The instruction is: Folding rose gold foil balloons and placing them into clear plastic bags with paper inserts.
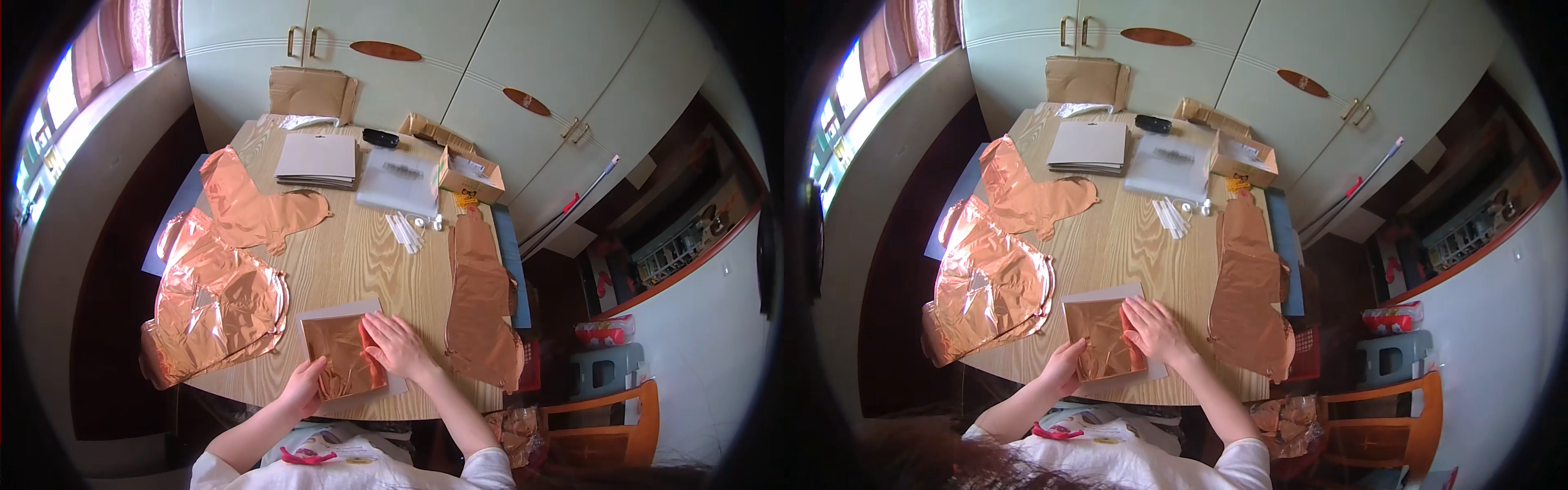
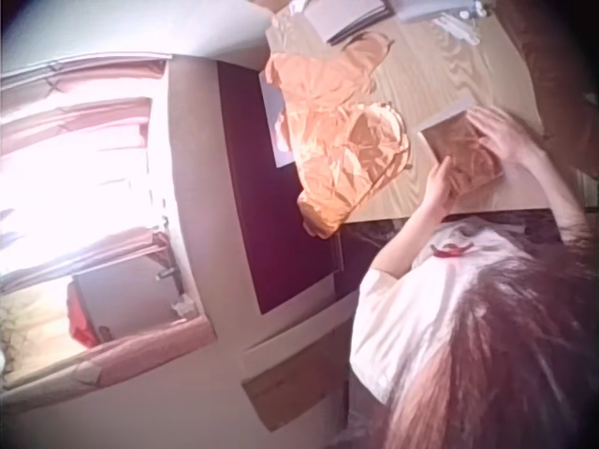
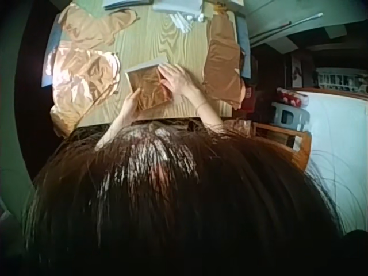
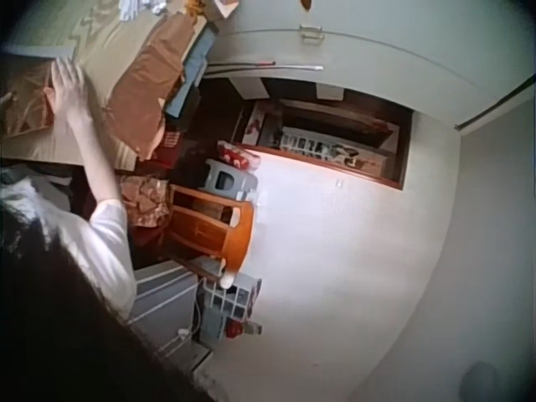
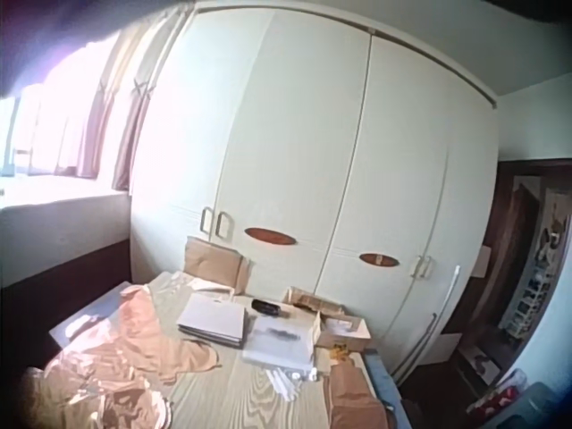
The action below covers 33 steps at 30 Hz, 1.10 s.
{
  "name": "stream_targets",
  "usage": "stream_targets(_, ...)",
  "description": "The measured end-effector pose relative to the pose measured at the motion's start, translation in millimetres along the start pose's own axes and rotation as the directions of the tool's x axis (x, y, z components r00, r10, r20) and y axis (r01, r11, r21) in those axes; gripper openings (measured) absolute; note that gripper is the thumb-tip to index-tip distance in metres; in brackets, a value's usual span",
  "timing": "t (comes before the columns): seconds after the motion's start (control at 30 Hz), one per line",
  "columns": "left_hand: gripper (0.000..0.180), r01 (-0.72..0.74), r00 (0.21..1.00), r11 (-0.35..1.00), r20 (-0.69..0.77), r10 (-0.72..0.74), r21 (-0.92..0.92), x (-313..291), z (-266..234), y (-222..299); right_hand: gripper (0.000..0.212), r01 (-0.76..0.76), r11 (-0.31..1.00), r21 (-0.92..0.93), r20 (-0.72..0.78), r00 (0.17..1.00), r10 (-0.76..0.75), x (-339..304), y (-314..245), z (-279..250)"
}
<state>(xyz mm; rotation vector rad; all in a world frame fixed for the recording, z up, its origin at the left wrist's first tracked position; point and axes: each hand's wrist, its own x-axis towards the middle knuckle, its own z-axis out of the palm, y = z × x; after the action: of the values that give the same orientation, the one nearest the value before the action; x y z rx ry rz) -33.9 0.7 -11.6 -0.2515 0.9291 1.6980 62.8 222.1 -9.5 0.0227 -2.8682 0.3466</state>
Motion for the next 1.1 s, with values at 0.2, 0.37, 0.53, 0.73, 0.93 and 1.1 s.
stream_targets(0.2, 0.031, -0.001, 0.999, 1.0, -0.049, 0.001, 0.007, 0.3, 3.9, 0.2, 0.064, 0.034, 0.998, -0.054, 0.071, 0.997, -0.03, 2.8, 3.3, 11.5)
stream_targets(0.37, 0.029, 0.013, 1.0, 0.997, -0.021, -0.012, 0.074, -11.9, 3.4, 8.2, 0.071, 0.025, 0.997, -0.069, 0.11, 0.994, -0.017, 2.5, 4.1, 13.7)
stream_targets(0.53, 0.038, -0.251, 0.925, 0.32, 0.129, 0.357, 0.913, -47.5, -11.4, 26.3, 0.082, 0.018, 0.997, -0.078, 0.16, 0.987, -0.005, 2.4, 3.3, 12.5)
stream_targets(0.73, 0.069, -0.353, 0.71, -0.574, 0.611, 0.35, 0.739, -14.7, 10.1, 44.7, 0.104, 0.039, 0.992, -0.123, 0.293, 0.956, -0.001, 6.6, 3.3, 3.6)
stream_targets(0.93, 0.112, -0.307, 0.778, -0.717, 0.599, 0.19, 0.626, 17.1, 4.0, 38.4, 0.117, 0.058, 0.994, -0.098, 0.31, 0.95, -0.024, 9.2, 2.7, -0.1)
stream_targets(1.1, 0.122, -0.292, 0.791, -0.748, 0.59, 0.161, 0.596, 17.4, 2.5, 38.6, 0.127, 0.056, 0.994, -0.097, 0.324, 0.946, -0.022, 9.2, 2.5, -4.8)
